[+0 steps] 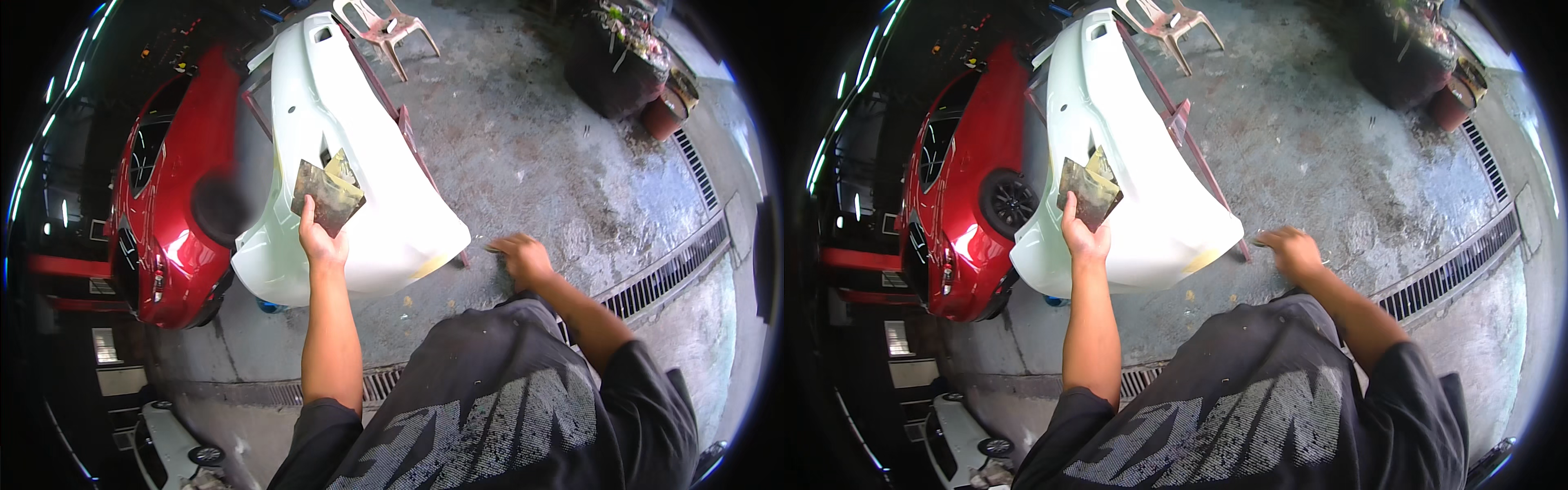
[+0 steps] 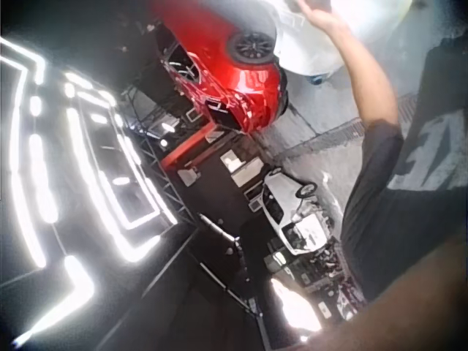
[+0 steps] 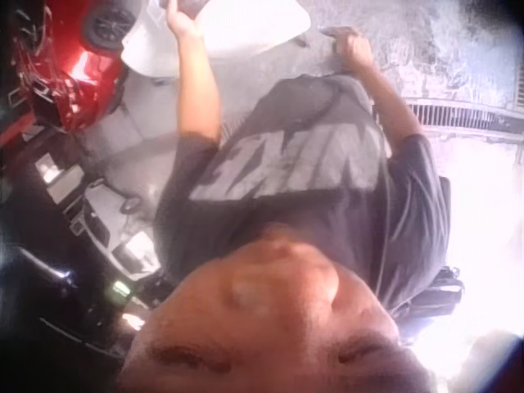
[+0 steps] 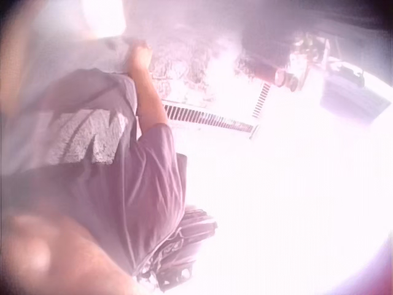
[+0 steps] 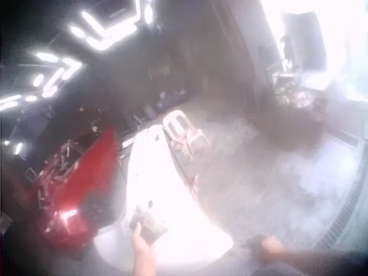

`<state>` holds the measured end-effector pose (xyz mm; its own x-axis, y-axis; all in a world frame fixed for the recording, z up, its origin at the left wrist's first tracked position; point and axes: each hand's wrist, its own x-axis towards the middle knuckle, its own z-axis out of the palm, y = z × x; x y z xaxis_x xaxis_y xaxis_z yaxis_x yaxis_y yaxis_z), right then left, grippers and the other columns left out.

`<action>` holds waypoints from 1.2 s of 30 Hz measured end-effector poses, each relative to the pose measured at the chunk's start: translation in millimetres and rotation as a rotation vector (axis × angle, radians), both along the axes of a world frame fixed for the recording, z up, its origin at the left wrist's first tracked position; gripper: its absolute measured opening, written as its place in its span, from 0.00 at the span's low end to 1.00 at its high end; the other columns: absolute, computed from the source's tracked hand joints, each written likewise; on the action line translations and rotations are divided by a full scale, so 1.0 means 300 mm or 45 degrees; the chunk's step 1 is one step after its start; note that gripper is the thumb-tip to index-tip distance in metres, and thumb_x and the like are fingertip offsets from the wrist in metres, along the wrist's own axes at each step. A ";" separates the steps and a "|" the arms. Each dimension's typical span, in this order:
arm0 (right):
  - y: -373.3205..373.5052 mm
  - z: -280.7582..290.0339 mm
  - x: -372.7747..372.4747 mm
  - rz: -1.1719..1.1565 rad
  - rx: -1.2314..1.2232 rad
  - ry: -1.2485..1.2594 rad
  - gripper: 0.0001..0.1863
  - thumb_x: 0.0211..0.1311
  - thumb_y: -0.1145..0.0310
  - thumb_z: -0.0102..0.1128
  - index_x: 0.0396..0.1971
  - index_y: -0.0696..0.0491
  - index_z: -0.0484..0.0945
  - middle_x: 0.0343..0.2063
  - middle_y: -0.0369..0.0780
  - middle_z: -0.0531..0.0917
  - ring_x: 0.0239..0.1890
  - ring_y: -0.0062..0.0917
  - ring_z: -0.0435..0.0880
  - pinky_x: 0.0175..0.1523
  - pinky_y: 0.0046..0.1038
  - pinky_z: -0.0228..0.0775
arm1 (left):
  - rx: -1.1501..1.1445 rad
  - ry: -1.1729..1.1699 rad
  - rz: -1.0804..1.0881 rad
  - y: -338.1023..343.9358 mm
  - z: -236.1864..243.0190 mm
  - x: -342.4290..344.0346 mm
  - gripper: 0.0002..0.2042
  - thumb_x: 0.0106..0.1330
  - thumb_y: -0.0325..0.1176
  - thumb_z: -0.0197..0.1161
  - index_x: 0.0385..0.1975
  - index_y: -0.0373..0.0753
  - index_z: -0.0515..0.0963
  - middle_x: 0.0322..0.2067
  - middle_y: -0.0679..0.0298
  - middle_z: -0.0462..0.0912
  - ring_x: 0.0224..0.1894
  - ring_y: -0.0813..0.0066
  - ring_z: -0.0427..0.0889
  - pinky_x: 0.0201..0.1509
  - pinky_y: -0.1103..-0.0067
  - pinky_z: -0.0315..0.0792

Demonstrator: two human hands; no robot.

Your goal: The person sands a white car bumper mounted on a stand using a sanding block and sandpaper. They repeatedly rub the surface, switch sandpaper sheets, and inspect the bumper while working in a garage.

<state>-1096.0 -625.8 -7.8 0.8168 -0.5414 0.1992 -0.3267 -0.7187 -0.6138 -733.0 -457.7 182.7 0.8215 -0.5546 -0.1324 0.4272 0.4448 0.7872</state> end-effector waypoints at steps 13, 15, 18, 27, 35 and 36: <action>0.545 -0.284 -1.183 -1.170 0.203 0.302 0.15 0.62 0.59 0.65 0.32 0.58 0.84 0.31 0.53 0.88 0.37 0.53 0.89 0.45 0.53 0.77 | -0.097 0.445 -0.203 0.862 -0.313 -0.565 0.22 0.84 0.42 0.59 0.70 0.37 0.76 0.65 0.59 0.84 0.66 0.62 0.83 0.75 0.61 0.72; 0.580 -0.312 -1.209 -1.172 0.193 0.465 0.16 0.60 0.60 0.67 0.36 0.59 0.90 0.33 0.55 0.89 0.39 0.54 0.90 0.47 0.53 0.79 | -0.139 0.520 -0.210 0.945 -0.346 -0.685 0.22 0.84 0.41 0.59 0.70 0.37 0.75 0.64 0.60 0.85 0.66 0.63 0.83 0.74 0.62 0.73; 0.601 -0.325 -1.189 -0.980 0.241 0.532 0.18 0.58 0.58 0.69 0.36 0.59 0.89 0.35 0.55 0.91 0.41 0.54 0.91 0.50 0.53 0.81 | -0.123 0.541 -0.164 1.039 -0.328 -0.836 0.22 0.84 0.43 0.60 0.69 0.36 0.76 0.64 0.60 0.85 0.66 0.64 0.83 0.74 0.62 0.74; 0.596 -0.489 -1.333 -0.684 0.364 0.451 0.19 0.54 0.58 0.75 0.29 0.61 0.82 0.25 0.50 0.87 0.29 0.40 0.89 0.38 0.44 0.79 | 0.019 0.568 -0.067 1.336 -0.242 -1.119 0.21 0.84 0.43 0.57 0.69 0.38 0.77 0.64 0.60 0.85 0.67 0.62 0.82 0.76 0.60 0.69; 1.097 -0.584 -1.634 -0.667 0.916 0.969 0.22 0.56 0.56 0.73 0.40 0.60 0.89 0.27 0.50 0.91 0.26 0.42 0.92 0.35 0.43 0.84 | 0.031 0.731 -0.044 1.475 -0.200 -1.162 0.22 0.84 0.44 0.56 0.71 0.39 0.76 0.67 0.59 0.83 0.69 0.59 0.81 0.77 0.55 0.69; 1.132 -0.632 -1.671 -0.592 0.740 1.019 0.24 0.56 0.53 0.74 0.41 0.60 0.90 0.29 0.51 0.92 0.33 0.46 0.93 0.41 0.45 0.84 | 0.004 0.711 -0.024 1.485 -0.223 -1.139 0.22 0.85 0.44 0.56 0.71 0.39 0.76 0.67 0.59 0.84 0.69 0.59 0.81 0.77 0.54 0.69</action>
<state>-1597.3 -286.2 -197.3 0.2874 -0.6703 -0.6841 -0.9469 -0.0911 -0.3084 -1074.7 -12.1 115.9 0.6162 -0.5673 -0.5463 0.7875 0.4315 0.4401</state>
